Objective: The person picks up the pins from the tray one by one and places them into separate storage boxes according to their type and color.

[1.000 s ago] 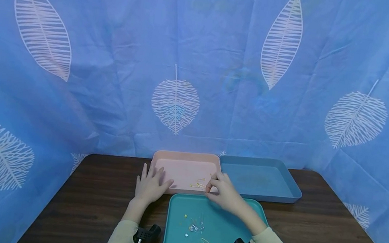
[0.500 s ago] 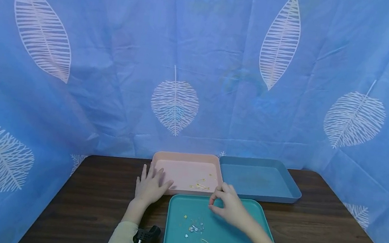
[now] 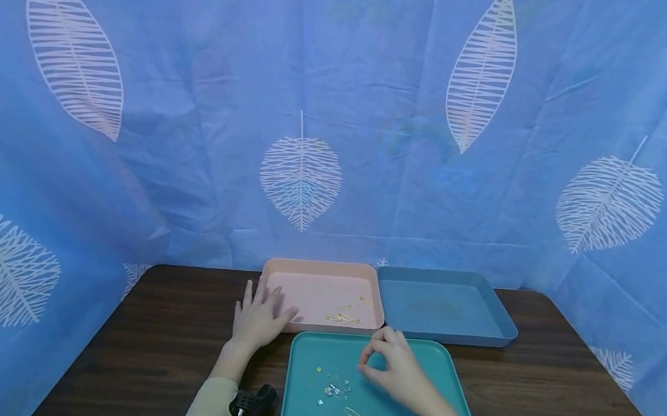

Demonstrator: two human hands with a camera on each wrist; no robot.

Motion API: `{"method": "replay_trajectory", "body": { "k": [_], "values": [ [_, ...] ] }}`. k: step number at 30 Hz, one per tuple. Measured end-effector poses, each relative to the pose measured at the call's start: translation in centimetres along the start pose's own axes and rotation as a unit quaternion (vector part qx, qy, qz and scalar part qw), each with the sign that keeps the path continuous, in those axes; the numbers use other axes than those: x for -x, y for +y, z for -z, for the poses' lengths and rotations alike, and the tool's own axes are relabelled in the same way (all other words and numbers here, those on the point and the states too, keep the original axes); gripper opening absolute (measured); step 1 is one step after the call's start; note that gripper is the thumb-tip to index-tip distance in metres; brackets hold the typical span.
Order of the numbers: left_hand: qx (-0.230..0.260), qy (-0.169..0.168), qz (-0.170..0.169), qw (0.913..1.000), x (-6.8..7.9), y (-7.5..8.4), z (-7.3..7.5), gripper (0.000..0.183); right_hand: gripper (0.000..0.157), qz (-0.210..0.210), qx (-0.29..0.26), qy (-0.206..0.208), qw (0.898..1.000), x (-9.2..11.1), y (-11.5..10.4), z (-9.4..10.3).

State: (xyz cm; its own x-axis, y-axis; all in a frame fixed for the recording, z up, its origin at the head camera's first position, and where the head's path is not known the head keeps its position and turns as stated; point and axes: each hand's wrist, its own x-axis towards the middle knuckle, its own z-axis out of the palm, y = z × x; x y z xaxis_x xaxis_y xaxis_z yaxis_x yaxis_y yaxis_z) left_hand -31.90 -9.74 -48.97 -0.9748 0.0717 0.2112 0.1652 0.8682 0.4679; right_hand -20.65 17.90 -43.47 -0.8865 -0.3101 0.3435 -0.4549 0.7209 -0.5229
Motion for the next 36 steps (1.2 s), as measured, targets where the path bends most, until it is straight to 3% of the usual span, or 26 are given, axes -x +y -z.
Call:
{"method": "replay_trajectory", "body": {
  "k": [11,20,26,36],
  "values": [
    [-0.004,0.004,-0.005,1.0000,0.0,0.0,-0.4,0.074,0.020,-0.050,-0.040,-0.015,0.998,1.4,-0.8,-0.5],
    [-0.006,-0.002,0.006,1.0000,0.1,-0.1,-0.4,0.074,0.013,-0.068,-0.069,-0.107,0.990,2.5,-0.4,-0.8],
    [-0.007,-0.003,0.005,1.0000,0.1,0.0,-0.4,0.074,0.015,-0.071,-0.081,-0.143,0.984,3.0,-0.2,-1.4],
    [-0.002,-0.002,-0.001,1.0000,0.0,-0.1,0.1,0.075,0.022,-0.088,-0.038,-0.154,0.983,3.2,-0.4,-1.9]
  ]
}}
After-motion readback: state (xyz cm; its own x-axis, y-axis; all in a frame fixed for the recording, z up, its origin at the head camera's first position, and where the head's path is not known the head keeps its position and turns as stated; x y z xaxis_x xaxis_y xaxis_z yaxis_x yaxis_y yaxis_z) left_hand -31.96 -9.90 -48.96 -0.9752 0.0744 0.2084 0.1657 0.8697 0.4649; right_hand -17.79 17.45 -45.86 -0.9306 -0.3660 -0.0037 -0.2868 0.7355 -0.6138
